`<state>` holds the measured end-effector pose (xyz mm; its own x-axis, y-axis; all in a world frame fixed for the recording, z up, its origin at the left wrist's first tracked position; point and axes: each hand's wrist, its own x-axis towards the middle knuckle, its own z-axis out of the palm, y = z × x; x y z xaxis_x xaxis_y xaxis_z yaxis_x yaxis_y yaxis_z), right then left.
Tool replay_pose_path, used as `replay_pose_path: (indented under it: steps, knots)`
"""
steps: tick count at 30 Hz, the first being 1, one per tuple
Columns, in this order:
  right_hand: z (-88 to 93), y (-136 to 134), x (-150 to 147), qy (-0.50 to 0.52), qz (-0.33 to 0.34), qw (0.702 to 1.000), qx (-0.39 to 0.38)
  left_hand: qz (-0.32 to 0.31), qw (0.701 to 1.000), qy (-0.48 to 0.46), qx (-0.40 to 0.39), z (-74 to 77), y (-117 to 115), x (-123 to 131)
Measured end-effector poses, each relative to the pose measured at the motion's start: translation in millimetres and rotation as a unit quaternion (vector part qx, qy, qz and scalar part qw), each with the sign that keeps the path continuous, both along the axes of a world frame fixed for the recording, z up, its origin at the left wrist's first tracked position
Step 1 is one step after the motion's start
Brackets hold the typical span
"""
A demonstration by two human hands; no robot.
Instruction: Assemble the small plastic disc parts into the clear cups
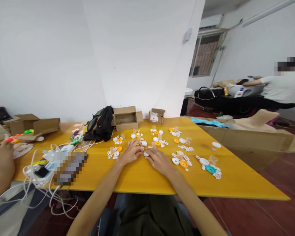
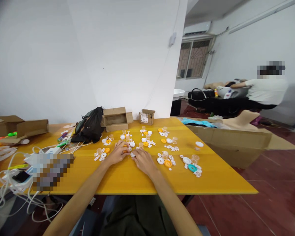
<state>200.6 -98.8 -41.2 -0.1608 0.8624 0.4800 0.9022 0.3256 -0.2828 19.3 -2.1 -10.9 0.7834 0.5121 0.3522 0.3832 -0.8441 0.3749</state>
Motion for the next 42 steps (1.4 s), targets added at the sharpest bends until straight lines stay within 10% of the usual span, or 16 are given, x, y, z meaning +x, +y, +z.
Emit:
replay_pose_path:
  steps: [42]
  knots:
    - [-4.6,4.3,-1.9,0.081,0.013,0.996,-0.030,0.019,0.996,-0.055,-0.075,-9.2,1.7,10.3]
